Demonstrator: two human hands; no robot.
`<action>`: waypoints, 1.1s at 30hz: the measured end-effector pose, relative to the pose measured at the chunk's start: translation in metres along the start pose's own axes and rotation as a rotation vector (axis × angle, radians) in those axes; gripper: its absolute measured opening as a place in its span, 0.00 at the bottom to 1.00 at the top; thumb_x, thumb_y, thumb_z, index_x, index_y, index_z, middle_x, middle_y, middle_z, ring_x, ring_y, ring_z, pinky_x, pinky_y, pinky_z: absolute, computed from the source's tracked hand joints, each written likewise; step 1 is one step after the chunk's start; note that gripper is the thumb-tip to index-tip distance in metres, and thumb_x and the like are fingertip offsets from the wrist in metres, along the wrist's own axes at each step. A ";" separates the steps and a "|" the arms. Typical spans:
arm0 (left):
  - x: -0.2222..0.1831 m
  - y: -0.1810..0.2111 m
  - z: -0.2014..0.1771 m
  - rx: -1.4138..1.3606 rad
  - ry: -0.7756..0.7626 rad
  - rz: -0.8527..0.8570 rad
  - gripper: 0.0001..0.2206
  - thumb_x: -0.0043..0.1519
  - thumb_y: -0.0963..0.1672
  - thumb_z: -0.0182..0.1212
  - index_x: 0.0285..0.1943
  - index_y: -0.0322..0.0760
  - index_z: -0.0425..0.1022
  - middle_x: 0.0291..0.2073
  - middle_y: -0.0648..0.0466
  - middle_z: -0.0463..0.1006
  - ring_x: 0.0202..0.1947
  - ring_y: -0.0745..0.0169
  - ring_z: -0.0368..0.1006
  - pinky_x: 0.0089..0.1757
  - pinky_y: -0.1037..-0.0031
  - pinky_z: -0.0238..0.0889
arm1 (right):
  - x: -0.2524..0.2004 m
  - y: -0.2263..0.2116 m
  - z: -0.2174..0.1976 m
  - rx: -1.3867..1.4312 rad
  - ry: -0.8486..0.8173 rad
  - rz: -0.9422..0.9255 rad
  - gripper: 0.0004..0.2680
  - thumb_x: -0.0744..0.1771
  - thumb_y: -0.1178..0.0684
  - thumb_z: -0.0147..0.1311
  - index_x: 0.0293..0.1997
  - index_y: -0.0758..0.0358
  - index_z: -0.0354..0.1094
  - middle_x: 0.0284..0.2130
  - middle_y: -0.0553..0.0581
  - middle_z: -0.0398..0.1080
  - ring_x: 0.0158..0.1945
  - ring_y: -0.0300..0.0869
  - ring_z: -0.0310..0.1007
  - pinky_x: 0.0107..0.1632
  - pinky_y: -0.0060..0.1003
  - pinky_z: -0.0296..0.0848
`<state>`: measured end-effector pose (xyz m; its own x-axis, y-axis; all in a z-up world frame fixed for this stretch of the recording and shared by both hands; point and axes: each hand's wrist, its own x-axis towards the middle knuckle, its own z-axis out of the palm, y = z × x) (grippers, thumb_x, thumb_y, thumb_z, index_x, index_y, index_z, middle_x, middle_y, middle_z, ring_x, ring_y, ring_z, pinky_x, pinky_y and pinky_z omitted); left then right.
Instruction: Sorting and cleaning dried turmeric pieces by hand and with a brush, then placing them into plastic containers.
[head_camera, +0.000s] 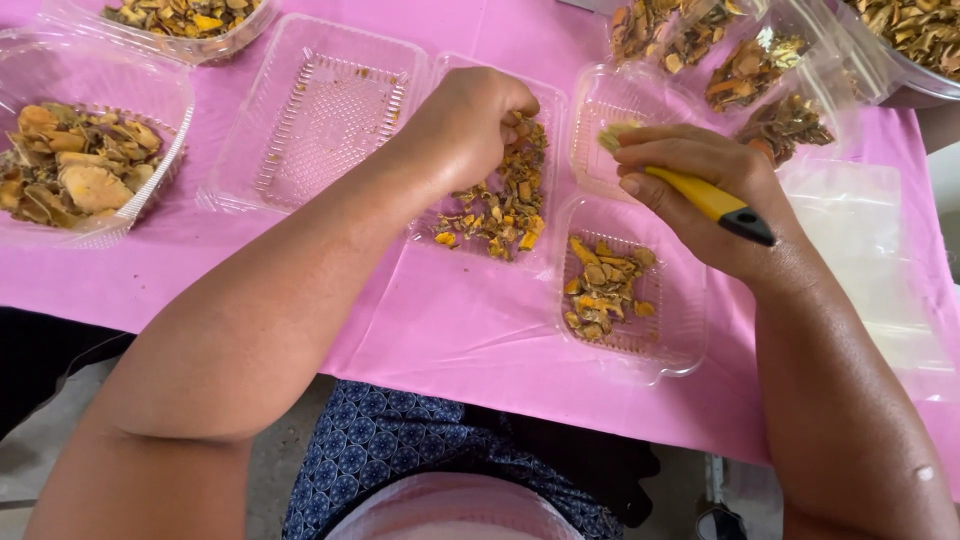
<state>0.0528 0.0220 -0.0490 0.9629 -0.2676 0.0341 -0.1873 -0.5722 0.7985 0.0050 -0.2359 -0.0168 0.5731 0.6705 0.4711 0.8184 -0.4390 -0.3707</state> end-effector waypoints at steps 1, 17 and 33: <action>-0.003 0.003 -0.001 -0.001 -0.002 0.001 0.23 0.57 0.29 0.52 0.57 0.39 0.80 0.43 0.48 0.82 0.31 0.60 0.82 0.28 0.73 0.80 | -0.001 0.003 0.002 -0.001 -0.001 0.002 0.05 0.70 0.63 0.58 0.50 0.74 0.74 0.53 0.72 0.75 0.59 0.56 0.77 0.64 0.46 0.75; -0.018 0.034 -0.008 -0.584 -0.065 -0.231 0.08 0.58 0.36 0.68 0.45 0.32 0.79 0.36 0.46 0.87 0.30 0.63 0.84 0.36 0.79 0.82 | 0.007 -0.012 0.015 0.134 0.318 -0.055 0.07 0.73 0.59 0.50 0.48 0.78 0.70 0.44 0.73 0.74 0.44 0.54 0.79 0.46 0.40 0.79; -0.023 0.030 0.022 -0.330 -0.030 0.301 0.04 0.57 0.43 0.73 0.35 0.43 0.81 0.30 0.60 0.85 0.32 0.74 0.80 0.40 0.82 0.77 | -0.002 -0.009 0.026 -0.161 0.274 -0.117 0.01 0.72 0.67 0.59 0.46 0.76 0.75 0.51 0.73 0.70 0.53 0.56 0.74 0.56 0.44 0.73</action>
<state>0.0211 -0.0065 -0.0391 0.8682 -0.4095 0.2803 -0.3814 -0.1893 0.9048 -0.0043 -0.2177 -0.0354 0.4469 0.5460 0.7086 0.8630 -0.4719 -0.1807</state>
